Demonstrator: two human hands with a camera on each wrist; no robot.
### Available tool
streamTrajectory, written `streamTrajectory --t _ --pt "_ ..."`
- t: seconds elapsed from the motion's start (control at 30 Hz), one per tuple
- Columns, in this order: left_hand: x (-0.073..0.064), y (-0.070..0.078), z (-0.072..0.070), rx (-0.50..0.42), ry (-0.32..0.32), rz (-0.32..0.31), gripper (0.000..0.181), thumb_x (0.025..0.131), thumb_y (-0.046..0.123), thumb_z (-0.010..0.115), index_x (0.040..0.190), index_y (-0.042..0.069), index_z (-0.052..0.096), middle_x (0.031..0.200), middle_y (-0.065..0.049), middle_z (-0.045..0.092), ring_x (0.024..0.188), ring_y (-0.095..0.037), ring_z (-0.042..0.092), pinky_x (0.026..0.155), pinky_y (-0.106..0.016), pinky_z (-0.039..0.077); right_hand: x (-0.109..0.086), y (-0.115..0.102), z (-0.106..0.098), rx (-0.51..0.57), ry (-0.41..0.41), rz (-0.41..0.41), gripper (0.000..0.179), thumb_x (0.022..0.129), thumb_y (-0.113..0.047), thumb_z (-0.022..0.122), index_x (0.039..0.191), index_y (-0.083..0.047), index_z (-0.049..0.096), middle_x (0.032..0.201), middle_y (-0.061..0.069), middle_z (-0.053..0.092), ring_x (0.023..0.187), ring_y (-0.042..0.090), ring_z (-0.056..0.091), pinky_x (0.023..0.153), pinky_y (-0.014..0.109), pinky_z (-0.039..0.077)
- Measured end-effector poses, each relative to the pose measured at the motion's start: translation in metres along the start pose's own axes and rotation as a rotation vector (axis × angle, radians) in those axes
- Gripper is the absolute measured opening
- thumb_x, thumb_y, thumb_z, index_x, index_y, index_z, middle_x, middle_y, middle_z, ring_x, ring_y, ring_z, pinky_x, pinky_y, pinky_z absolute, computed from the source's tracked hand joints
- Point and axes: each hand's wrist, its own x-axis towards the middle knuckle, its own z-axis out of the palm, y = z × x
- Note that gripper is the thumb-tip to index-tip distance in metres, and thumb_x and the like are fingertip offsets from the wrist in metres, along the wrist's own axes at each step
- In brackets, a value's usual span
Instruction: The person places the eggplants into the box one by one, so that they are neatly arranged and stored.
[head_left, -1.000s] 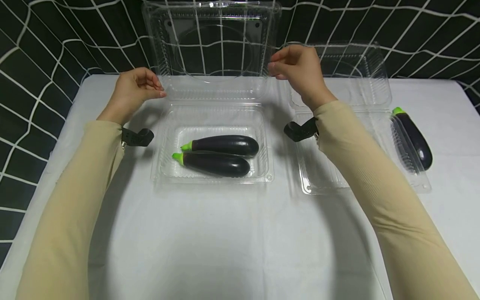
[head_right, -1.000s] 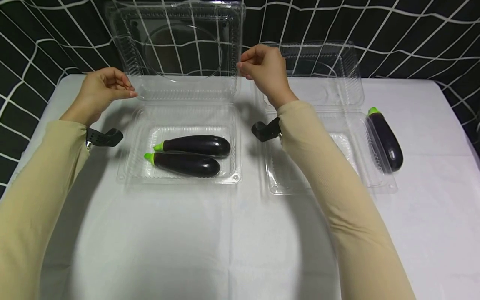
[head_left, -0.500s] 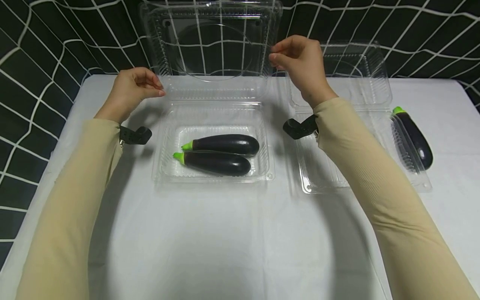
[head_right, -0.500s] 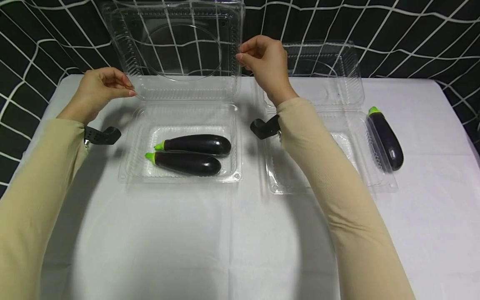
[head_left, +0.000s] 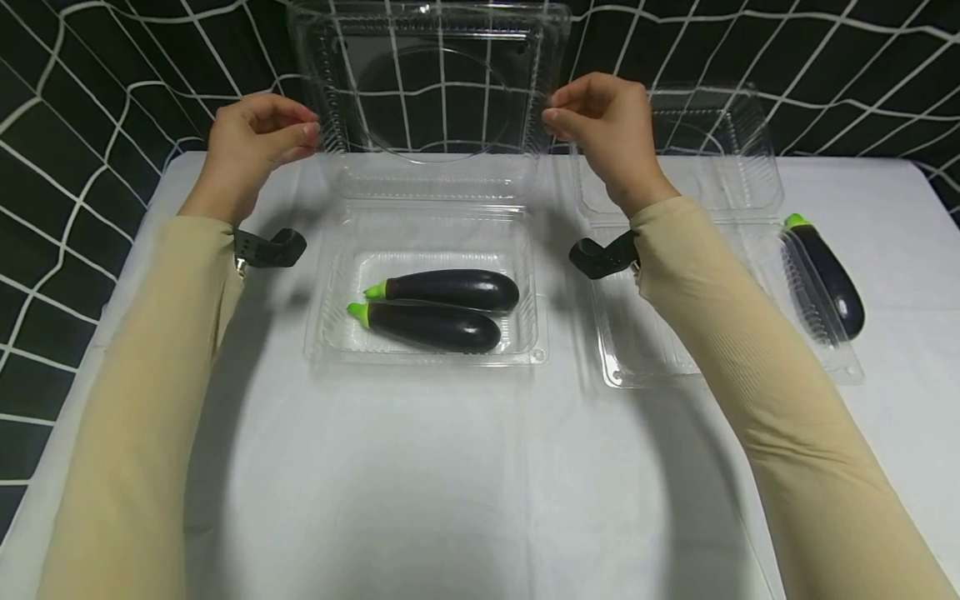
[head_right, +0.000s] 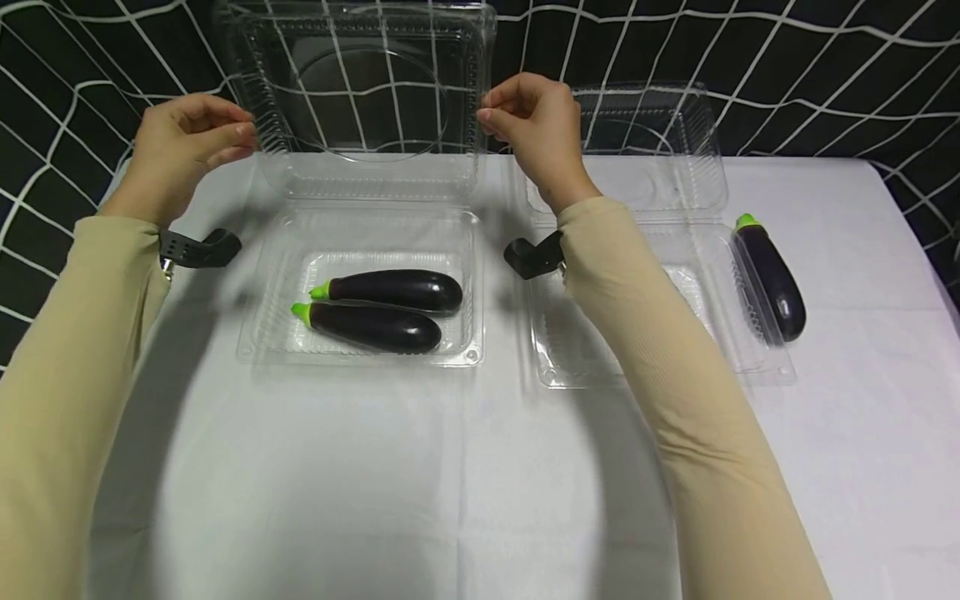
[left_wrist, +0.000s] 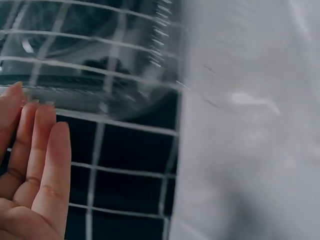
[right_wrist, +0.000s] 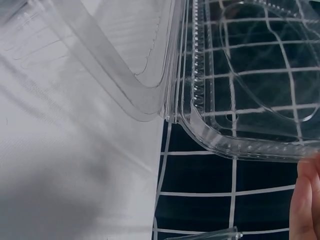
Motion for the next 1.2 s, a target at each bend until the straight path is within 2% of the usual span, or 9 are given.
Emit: streamTrajectory --t 0.13,0.33,0.47,0.53,0.67,0.93,1.2 --pt "0.0 0.013 -0.001 -0.161 0.032 0.044 0.016 0.084 0.008 0.068 0.1 0.004 0.069 0.099 -0.005 0.062 0.091 -0.016 0.06 0.09 -0.024 0.048 -0.001 0.0 -0.001 -0.01 -0.003 -0.005 0.006 0.084 0.001 0.068 0.087 -0.004 0.066 0.085 0.004 0.064 0.081 0.012 0.064 0.078 0.02 0.051" --pt "0.002 0.025 0.0 -0.27 0.078 0.093 0.014 0.084 0.004 0.068 0.097 0.002 0.07 0.097 -0.007 0.061 0.093 -0.017 0.06 0.092 -0.024 0.047 -0.002 0.001 0.0 -0.007 -0.001 -0.007 0.006 0.085 0.0 0.067 0.086 -0.005 0.066 0.083 0.002 0.064 0.079 0.012 0.064 0.077 0.021 0.051" --pt "0.002 0.03 0.002 -0.318 0.101 0.154 0.011 0.085 0.0 0.066 0.095 0.001 0.07 0.098 -0.008 0.061 0.094 -0.017 0.06 0.093 -0.024 0.047 -0.003 0.0 0.0 -0.014 -0.002 -0.014 0.005 0.085 0.0 0.068 0.086 -0.005 0.066 0.082 0.0 0.064 0.078 0.012 0.064 0.076 0.021 0.051" --pt "0.002 0.032 0.002 -0.317 0.104 0.182 0.011 0.085 -0.002 0.065 0.094 0.001 0.07 0.099 -0.008 0.061 0.094 -0.018 0.06 0.093 -0.025 0.047 -0.003 0.0 0.0 -0.02 -0.002 -0.015 0.005 0.085 0.0 0.067 0.086 -0.005 0.066 0.081 0.0 0.064 0.077 0.012 0.064 0.076 0.02 0.051" --pt "0.001 0.034 0.002 -0.288 0.113 0.198 0.01 0.085 -0.001 0.065 0.093 0.002 0.07 0.097 -0.007 0.061 0.094 -0.017 0.06 0.093 -0.024 0.047 -0.003 -0.001 -0.001 -0.024 -0.004 -0.02 0.005 0.085 0.0 0.067 0.086 -0.005 0.066 0.081 -0.001 0.064 0.077 0.011 0.065 0.075 0.02 0.051" --pt "-0.002 0.034 0.0 -0.16 0.147 0.228 0.009 0.083 0.002 0.068 0.09 0.005 0.072 0.091 -0.004 0.063 0.091 -0.015 0.061 0.092 -0.023 0.047 -0.002 -0.004 -0.004 -0.051 -0.028 -0.055 0.005 0.087 -0.003 0.066 0.091 -0.002 0.068 0.082 -0.001 0.066 0.078 0.013 0.064 0.075 0.021 0.051" --pt "-0.007 0.033 -0.004 -0.132 0.146 0.228 0.009 0.082 0.003 0.07 0.091 0.004 0.073 0.092 -0.004 0.064 0.092 -0.016 0.061 0.092 -0.023 0.046 0.001 -0.018 -0.01 0.013 0.011 -0.12 0.013 0.088 -0.006 0.066 0.098 0.0 0.07 0.09 0.005 0.067 0.082 0.016 0.064 0.079 0.024 0.051"
